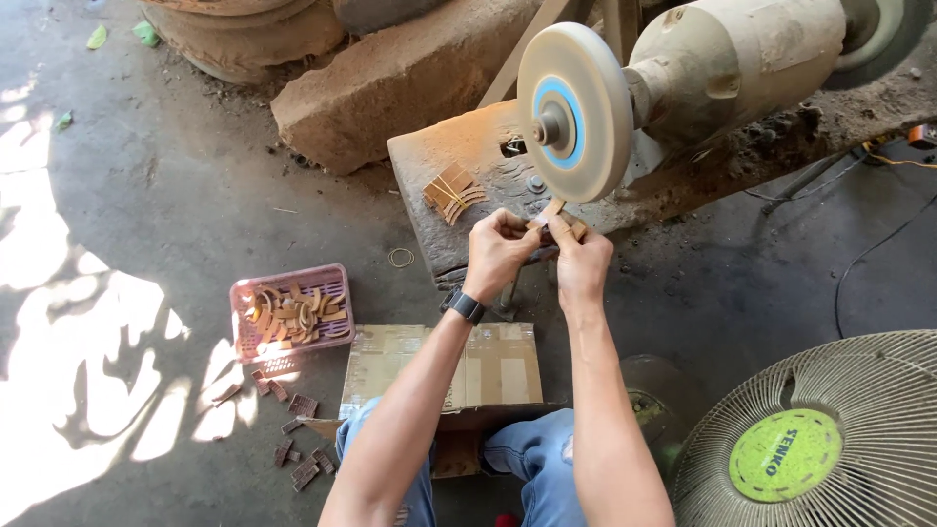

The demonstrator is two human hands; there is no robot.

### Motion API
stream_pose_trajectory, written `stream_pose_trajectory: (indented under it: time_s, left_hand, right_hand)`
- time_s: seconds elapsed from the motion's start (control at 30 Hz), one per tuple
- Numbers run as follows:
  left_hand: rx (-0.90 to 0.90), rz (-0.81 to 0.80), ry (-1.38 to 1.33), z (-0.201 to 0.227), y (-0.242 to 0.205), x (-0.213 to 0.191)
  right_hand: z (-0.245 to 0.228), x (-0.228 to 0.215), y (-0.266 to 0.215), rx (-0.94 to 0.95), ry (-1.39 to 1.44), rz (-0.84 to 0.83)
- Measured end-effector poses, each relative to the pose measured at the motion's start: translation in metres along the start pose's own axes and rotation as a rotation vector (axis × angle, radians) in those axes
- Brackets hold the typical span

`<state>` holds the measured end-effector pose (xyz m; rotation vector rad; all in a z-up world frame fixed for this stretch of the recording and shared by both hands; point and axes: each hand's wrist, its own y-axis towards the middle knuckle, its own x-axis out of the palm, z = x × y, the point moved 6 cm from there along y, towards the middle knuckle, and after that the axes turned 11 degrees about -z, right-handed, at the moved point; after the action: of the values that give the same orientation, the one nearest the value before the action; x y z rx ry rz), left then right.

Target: The person sits on a low stool and uses a bench grinder to smooth the edges of small wooden pieces. They hold the pieces by hand against the spinning grinding wheel, rotating them to work different sides, and place finished pieces into a nearby pink basket.

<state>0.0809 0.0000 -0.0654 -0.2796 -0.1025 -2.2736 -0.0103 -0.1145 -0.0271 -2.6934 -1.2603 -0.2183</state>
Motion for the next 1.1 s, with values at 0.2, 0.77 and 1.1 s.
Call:
stream_pose_trajectory:
  time_s: [0.2, 0.77, 1.1]
  left_hand:
    - [0.246, -0.028, 0.552, 0.065, -0.025, 0.007]
    - [-0.064, -0.004, -0.482, -0.014, 0.022, 0.047]
    - [0.100, 0.103, -0.372, -0.010, 0.018, 0.018]
  right_hand:
    - [-0.003, -0.016, -0.006, 0.106, -0.213, 0.015]
    - [-0.014, -0.033, -0.001, -0.021, 0.030, 0.147]
    - [0.011, -0.007, 0.018, -0.067, 0.183, 0.184]
